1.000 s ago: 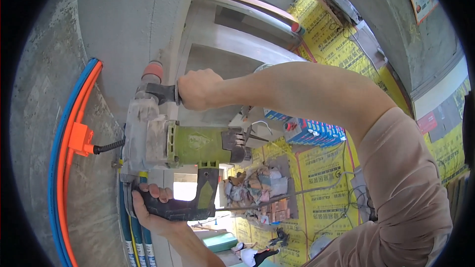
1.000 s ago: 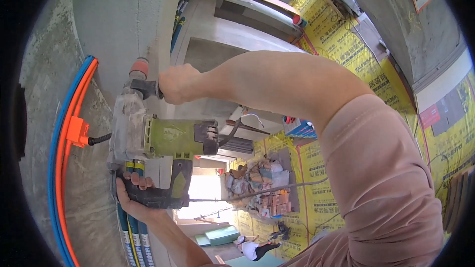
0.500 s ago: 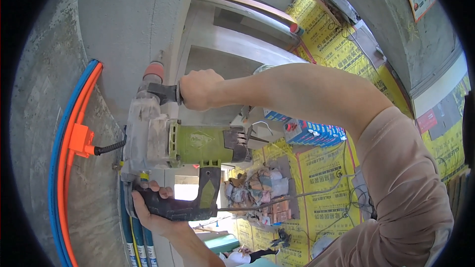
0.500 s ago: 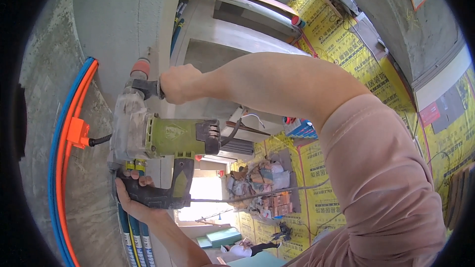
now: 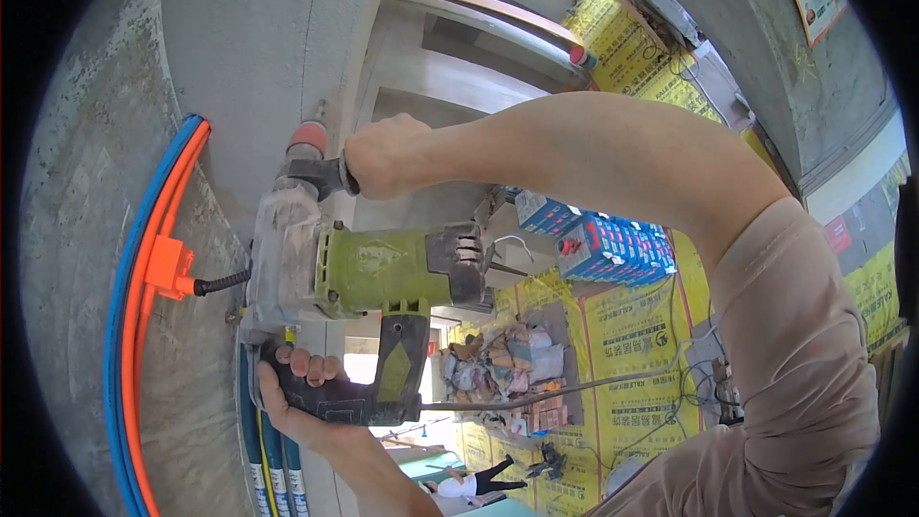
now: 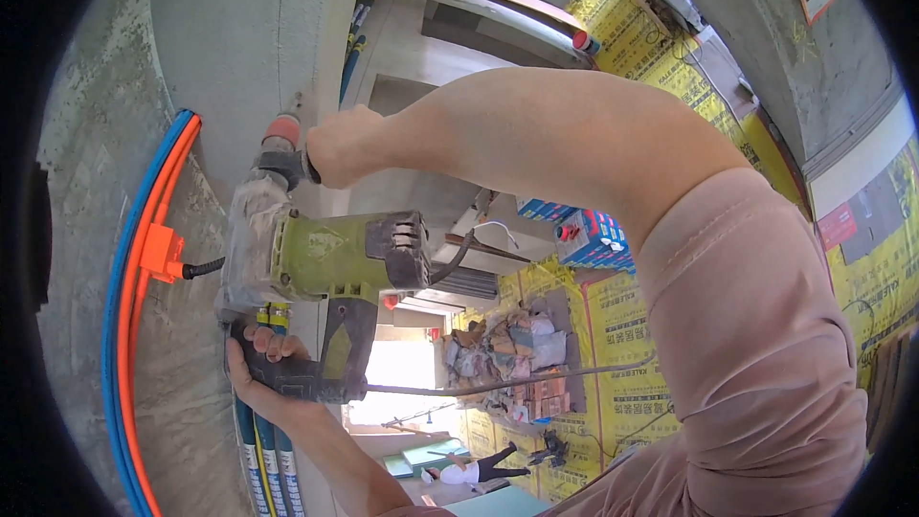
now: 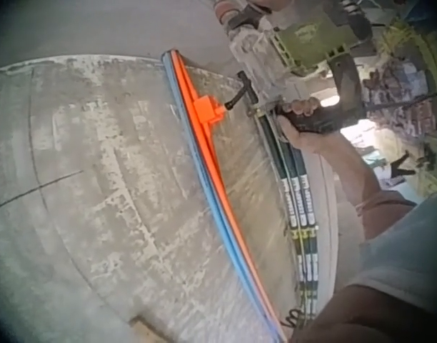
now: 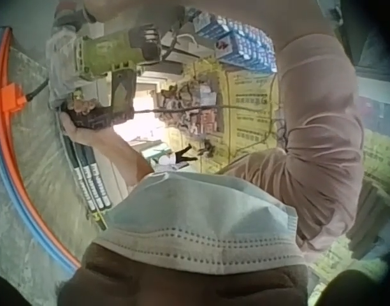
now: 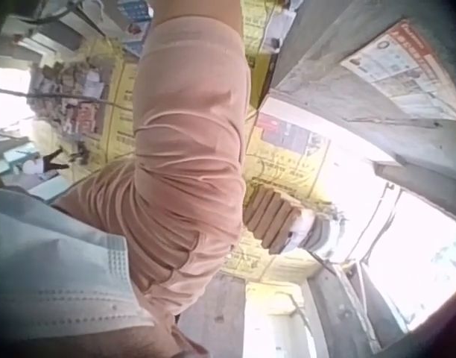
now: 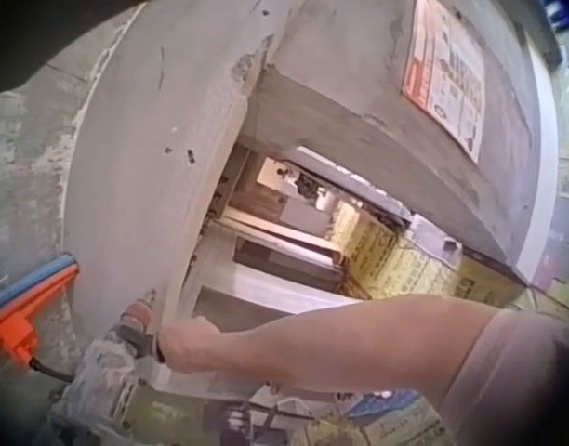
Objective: The recorder uses a rotary hammer drill to create holes and chip at a concrete beam in an indoor renovation site.
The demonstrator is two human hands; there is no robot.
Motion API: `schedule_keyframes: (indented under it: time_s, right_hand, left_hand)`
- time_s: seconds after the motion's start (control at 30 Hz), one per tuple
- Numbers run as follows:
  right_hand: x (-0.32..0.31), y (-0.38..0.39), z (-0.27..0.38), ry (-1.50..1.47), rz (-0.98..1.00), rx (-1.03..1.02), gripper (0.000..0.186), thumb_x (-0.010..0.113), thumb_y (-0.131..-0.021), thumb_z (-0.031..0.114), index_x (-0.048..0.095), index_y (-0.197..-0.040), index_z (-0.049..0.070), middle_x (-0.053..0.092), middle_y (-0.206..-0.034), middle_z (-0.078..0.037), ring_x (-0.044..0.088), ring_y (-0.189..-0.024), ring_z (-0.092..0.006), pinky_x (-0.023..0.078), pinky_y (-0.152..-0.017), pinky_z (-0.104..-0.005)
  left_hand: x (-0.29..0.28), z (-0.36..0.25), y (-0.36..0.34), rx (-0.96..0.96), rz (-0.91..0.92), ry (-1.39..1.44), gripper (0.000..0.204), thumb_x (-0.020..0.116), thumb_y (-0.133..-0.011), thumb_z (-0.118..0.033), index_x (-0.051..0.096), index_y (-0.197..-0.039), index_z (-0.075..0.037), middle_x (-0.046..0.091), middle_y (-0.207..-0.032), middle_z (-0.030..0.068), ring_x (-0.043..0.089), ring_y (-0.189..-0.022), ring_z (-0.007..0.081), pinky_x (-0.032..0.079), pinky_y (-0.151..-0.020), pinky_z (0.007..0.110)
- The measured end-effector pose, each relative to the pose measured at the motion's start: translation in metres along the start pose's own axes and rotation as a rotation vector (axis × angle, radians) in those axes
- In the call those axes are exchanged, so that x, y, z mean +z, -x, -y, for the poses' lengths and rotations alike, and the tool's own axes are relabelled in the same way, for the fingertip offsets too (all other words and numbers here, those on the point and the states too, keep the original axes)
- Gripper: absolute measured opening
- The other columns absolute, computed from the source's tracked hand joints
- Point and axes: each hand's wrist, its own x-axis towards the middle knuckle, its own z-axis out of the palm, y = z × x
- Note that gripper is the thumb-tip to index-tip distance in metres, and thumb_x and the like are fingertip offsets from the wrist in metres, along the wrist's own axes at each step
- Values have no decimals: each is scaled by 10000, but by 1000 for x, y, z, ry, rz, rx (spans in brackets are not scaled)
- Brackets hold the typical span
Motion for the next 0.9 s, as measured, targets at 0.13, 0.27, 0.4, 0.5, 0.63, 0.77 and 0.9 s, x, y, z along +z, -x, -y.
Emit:
schedule_keyframes:
  time_s: [0.13,0.27,0.4,0.5,0.63,0.77,0.9]
  right_hand:
    - [-6,-1,-4,34,-14,-43,241,624,-755,130,710,-948,14,712,-942,-183,699,-907,-347,556,-758,-441]
    - [-5,-6,4,41,-35,-57,244,627,-755,135,707,-949,10,712,-952,-182,696,-918,-352,553,-760,-440]
    - [-18,-8,7,166,25,-95,272,645,-731,114,715,-977,24,711,-987,-181,690,-961,-350,549,-780,-432]
    - [-23,-9,10,193,44,-76,301,652,-711,94,716,-997,29,710,-1001,-181,689,-975,-344,547,-781,-431]
    - [-22,-20,17,245,64,-72,326,653,-694,75,713,-1011,28,710,-1003,-179,690,-978,-342,548,-770,-433]
    - [-19,-15,9,148,36,-96,325,654,-690,65,718,-1007,35,711,-1003,-176,688,-986,-338,547,-778,-427]
    - [-21,-23,18,197,96,-68,326,661,-683,58,725,-1003,41,712,-1009,-175,687,-994,-329,543,-782,-420]
  left_hand:
    - [0,0,3,1,9,-17,234,557,-982,-320,510,-936,-96,507,-725,16,451,-594,117,408,-578,279]
    - [-2,-7,-2,-38,17,31,246,577,-974,-322,518,-957,-84,521,-742,19,476,-605,115,434,-600,274]
    - [8,-12,4,-87,-47,92,250,586,-970,-310,526,-974,-67,538,-764,20,500,-623,110,458,-624,273]
    - [7,-14,-1,-122,-16,168,249,582,-969,-301,525,-961,-59,544,-767,21,510,-629,111,458,-624,272]
    - [-3,-16,-9,-155,35,203,244,583,-966,-290,522,-945,-55,542,-758,22,511,-620,115,456,-618,273]
    - [3,-17,-6,-105,40,120,237,585,-966,-281,518,-922,-58,528,-738,15,502,-610,113,453,-611,274]
    - [2,-26,-5,-105,5,134,237,594,-963,-270,508,-908,-56,497,-714,2,481,-602,109,444,-604,269]
